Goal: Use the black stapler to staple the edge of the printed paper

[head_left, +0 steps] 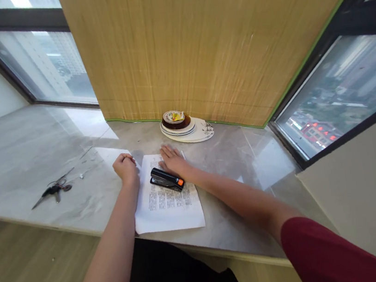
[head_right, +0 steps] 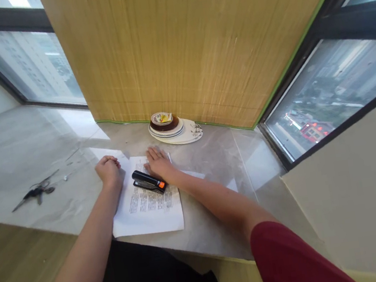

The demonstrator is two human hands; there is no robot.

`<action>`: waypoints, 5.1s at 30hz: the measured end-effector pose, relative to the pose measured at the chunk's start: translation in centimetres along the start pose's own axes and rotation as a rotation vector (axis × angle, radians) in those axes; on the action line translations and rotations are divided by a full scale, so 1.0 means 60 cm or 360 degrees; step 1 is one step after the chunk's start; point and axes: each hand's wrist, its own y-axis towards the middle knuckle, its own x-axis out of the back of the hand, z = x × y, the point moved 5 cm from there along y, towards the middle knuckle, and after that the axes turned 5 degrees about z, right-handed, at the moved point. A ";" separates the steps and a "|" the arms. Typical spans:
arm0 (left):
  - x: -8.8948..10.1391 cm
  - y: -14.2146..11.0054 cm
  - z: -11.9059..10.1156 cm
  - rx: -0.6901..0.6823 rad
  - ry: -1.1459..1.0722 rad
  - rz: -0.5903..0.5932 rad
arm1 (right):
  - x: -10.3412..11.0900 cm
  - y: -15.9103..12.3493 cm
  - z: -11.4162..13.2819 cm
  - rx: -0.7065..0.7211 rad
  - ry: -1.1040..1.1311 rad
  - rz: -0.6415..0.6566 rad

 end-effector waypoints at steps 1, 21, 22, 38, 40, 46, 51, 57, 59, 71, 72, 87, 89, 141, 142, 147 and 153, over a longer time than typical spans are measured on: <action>0.006 0.005 0.005 0.0062 -0.0093 -0.0056 | 0.000 -0.004 0.001 0.0023 0.0000 -0.0001; -0.120 -0.102 -0.031 -0.1036 0.0561 0.1848 | 0.139 -0.266 -0.027 0.0184 0.0520 -0.0047; -0.119 -0.101 -0.030 -0.1021 0.0560 0.1844 | 0.138 -0.265 -0.035 0.0164 0.0524 -0.0099; -0.108 -0.063 -0.012 -0.0296 0.0172 0.1471 | 0.117 -0.249 -0.131 -0.0030 0.0825 -0.0669; -0.106 -0.063 -0.015 -0.0036 -0.0231 0.1413 | 0.117 -0.235 -0.125 -0.0010 0.0875 -0.0591; -0.110 -0.078 -0.014 0.0697 -0.0850 0.1580 | 0.120 -0.187 -0.067 0.0218 0.0546 -0.0277; -0.111 -0.083 0.021 0.0989 -0.0755 0.1812 | 0.159 -0.170 -0.010 0.0593 0.0143 -0.0465; -0.114 -0.082 0.024 0.1006 -0.0859 0.1839 | 0.162 -0.148 0.013 0.0866 -0.0114 -0.0297; -0.113 -0.080 0.022 0.1045 -0.0896 0.1782 | 0.163 -0.150 0.008 0.0863 -0.0090 -0.0343; -0.106 -0.084 -0.028 0.0694 -0.1127 0.1576 | 0.140 -0.236 -0.084 -0.0440 0.0789 -0.0565; -0.105 -0.088 -0.037 0.0656 -0.1134 0.1636 | 0.152 -0.235 -0.078 -0.0370 0.0734 -0.0636; -0.107 -0.107 -0.043 0.0314 -0.1026 0.1859 | 0.150 -0.047 0.064 0.0410 0.0741 -0.0409; -0.108 -0.098 -0.040 0.0221 -0.0884 0.1783 | 0.168 -0.069 0.040 0.0377 0.0758 -0.0554; -0.140 -0.127 -0.059 -0.0794 0.0232 0.1612 | 0.110 -0.250 -0.107 -0.0098 0.0627 -0.0443; -0.142 -0.128 -0.058 -0.0802 0.0252 0.1615 | 0.109 -0.250 -0.107 -0.0095 0.0627 -0.0442; -0.145 -0.128 -0.051 -0.0802 0.0317 0.1591 | 0.107 -0.250 -0.108 -0.0107 0.0606 -0.0435; -0.143 -0.130 -0.053 -0.0853 0.0320 0.1651 | 0.107 -0.250 -0.108 -0.0093 0.0592 -0.0438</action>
